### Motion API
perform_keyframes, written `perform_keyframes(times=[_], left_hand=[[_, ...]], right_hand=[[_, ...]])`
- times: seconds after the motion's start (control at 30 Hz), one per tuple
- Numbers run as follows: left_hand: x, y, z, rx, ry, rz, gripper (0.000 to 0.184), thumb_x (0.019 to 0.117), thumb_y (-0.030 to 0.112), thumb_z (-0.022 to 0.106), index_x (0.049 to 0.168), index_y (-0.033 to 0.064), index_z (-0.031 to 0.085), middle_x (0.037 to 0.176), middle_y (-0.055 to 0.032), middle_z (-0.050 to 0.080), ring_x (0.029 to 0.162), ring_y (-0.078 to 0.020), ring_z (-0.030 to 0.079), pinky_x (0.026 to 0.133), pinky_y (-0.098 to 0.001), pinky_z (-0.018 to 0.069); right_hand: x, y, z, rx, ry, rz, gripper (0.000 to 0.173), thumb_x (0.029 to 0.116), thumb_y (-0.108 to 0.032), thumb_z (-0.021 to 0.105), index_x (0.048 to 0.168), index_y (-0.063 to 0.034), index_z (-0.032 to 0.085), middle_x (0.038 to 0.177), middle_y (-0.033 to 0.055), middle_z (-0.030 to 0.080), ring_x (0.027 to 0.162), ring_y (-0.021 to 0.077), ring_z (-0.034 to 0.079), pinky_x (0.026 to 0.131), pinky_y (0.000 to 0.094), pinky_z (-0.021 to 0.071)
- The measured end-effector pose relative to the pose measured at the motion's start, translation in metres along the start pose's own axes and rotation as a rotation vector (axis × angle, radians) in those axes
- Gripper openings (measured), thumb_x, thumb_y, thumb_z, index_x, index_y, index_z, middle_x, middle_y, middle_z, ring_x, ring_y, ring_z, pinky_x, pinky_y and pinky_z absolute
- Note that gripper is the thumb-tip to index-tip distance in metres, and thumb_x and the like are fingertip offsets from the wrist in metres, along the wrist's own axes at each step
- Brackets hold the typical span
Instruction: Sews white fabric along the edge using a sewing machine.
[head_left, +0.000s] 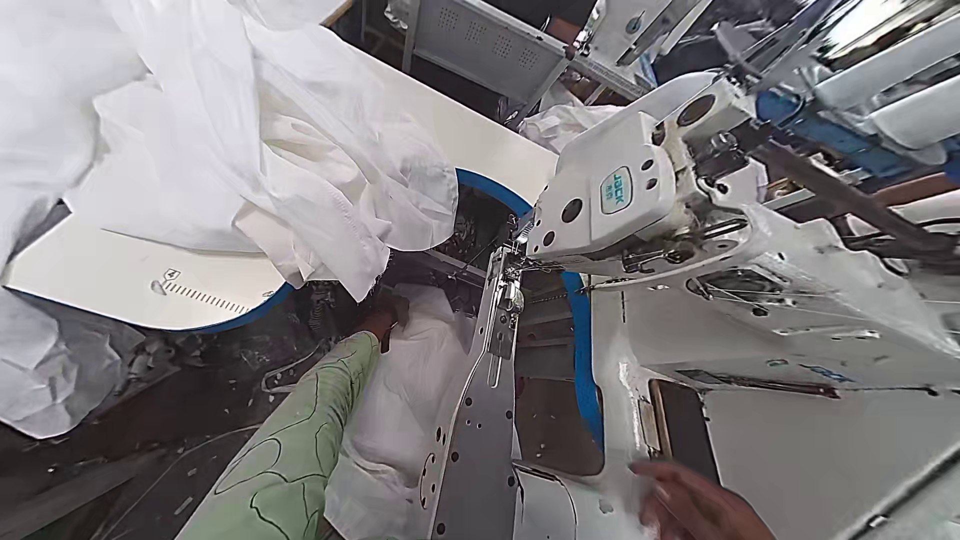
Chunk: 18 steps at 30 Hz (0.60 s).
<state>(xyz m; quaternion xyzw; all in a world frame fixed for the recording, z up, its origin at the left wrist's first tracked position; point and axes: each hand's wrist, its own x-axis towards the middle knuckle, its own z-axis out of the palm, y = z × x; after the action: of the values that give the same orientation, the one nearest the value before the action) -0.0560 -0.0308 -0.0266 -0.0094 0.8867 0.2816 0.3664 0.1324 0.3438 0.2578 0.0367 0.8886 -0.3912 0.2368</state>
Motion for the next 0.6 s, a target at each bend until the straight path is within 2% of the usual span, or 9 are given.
perform_keyframes(times=[0.03, 0.1, 0.13, 0.2, 0.33, 0.4, 0.47, 0.53, 0.6], left_hand=[[-0.011, 0.015, -0.012, -0.075, -0.005, 0.079, 0.044, 0.1047, 0.019, 0.054, 0.138, -0.0097, 0.054, 0.142, -0.0287, 0.055, 0.136, -0.0397, 0.051, 0.113, -0.0547, 0.0372], [-0.001, 0.025, -0.022, -0.49, 0.196, 0.378, 0.036, 0.1006, 0.012, 0.058, 0.121, -0.0168, 0.059, 0.116, -0.0302, 0.064, 0.108, -0.0328, 0.063, 0.096, -0.0428, 0.0498], [-0.007, 0.038, -0.035, -0.734, 0.214, 0.458, 0.025, 0.0965, 0.004, 0.062, 0.115, -0.0134, 0.059, 0.102, -0.0207, 0.063, 0.092, -0.0222, 0.062, 0.085, -0.0359, 0.0521], [-0.065, 0.06, -0.063, -1.083, 0.249, 0.575, 0.022, 0.0844, -0.009, 0.062, 0.106, -0.0038, 0.062, 0.087, -0.0044, 0.066, 0.077, -0.0078, 0.064, 0.074, -0.0278, 0.0567], [-0.169, 0.056, -0.094, -1.108, 0.607, 0.681, 0.02, 0.08, -0.006, 0.062, 0.085, 0.0122, 0.058, 0.072, 0.0095, 0.063, 0.065, 0.0008, 0.061, 0.062, -0.019, 0.0533], [-0.187, 0.052, -0.101, -0.865, 0.855, 0.422, 0.012, 0.089, 0.009, 0.07, 0.099, 0.0051, 0.065, 0.078, 0.0022, 0.066, 0.069, -0.0045, 0.064, 0.065, -0.0253, 0.0548], [-0.19, 0.052, -0.083, -0.602, 1.01, 0.142, 0.032, 0.0965, 0.028, 0.07, 0.108, -0.0018, 0.071, 0.088, -0.0154, 0.071, 0.082, -0.0264, 0.068, 0.078, -0.05, 0.0533], [-0.186, 0.047, -0.048, -0.396, 1.008, 0.012, 0.035, 0.1032, 0.022, 0.059, 0.107, -0.0103, 0.07, 0.093, -0.0302, 0.07, 0.091, -0.0465, 0.069, 0.085, -0.0661, 0.0497], [-0.185, 0.034, -0.007, -0.291, 0.81, -0.095, 0.033, 0.1044, 0.017, 0.053, 0.101, -0.0109, 0.069, 0.091, -0.0312, 0.069, 0.093, -0.0494, 0.068, 0.085, -0.0661, 0.0498]], right_hand=[[0.042, -0.008, 0.011, -0.015, -0.011, -0.008, 0.031, 0.1052, -0.013, 0.045, 0.122, 0.0056, 0.063, 0.085, 0.0043, 0.072, 0.064, 0.0086, 0.067, 0.055, 0.0266, 0.0567], [0.139, -0.022, 0.031, -0.086, -0.006, 0.019, 0.031, 0.1089, -0.015, 0.043, 0.124, 0.0055, 0.061, 0.092, 0.012, 0.071, 0.071, 0.0167, 0.068, 0.062, 0.033, 0.0575], [0.188, -0.026, 0.042, -0.158, 0.003, 0.038, 0.034, 0.1101, -0.016, 0.043, 0.129, 0.0075, 0.058, 0.104, 0.0193, 0.069, 0.085, 0.0242, 0.07, 0.075, 0.0395, 0.0586], [0.252, -0.036, 0.068, -0.234, -0.032, 0.088, 0.046, 0.1108, -0.02, 0.043, 0.146, 0.0106, 0.044, 0.139, 0.0319, 0.056, 0.127, 0.0386, 0.059, 0.11, 0.0513, 0.0436], [0.207, -0.068, 0.124, 0.158, 0.047, 0.103, 0.044, 0.1132, -0.016, 0.03, 0.148, 0.0059, 0.045, 0.15, 0.0214, 0.051, 0.139, 0.022, 0.049, 0.118, 0.0339, 0.0354], [0.207, -0.085, 0.129, 0.365, 0.127, 0.073, 0.045, 0.114, -0.018, 0.026, 0.146, 0.0048, 0.047, 0.144, 0.0196, 0.055, 0.132, 0.0186, 0.054, 0.113, 0.0314, 0.0404], [0.251, -0.087, 0.117, 0.354, 0.233, 0.04, 0.044, 0.1141, -0.021, 0.024, 0.141, 0.0032, 0.049, 0.131, 0.0188, 0.059, 0.119, 0.0179, 0.057, 0.102, 0.0308, 0.0463], [0.282, -0.067, 0.08, -0.139, 0.19, 0.047, 0.043, 0.1106, -0.018, 0.042, 0.134, 0.016, 0.052, 0.134, 0.0335, 0.058, 0.129, 0.0377, 0.056, 0.111, 0.0478, 0.0414], [0.25, -0.052, 0.056, -0.638, -0.088, 0.182, 0.05, 0.1068, -0.028, 0.051, 0.129, 0.0158, 0.057, 0.135, 0.0372, 0.056, 0.132, 0.0486, 0.052, 0.109, 0.0627, 0.0393]])
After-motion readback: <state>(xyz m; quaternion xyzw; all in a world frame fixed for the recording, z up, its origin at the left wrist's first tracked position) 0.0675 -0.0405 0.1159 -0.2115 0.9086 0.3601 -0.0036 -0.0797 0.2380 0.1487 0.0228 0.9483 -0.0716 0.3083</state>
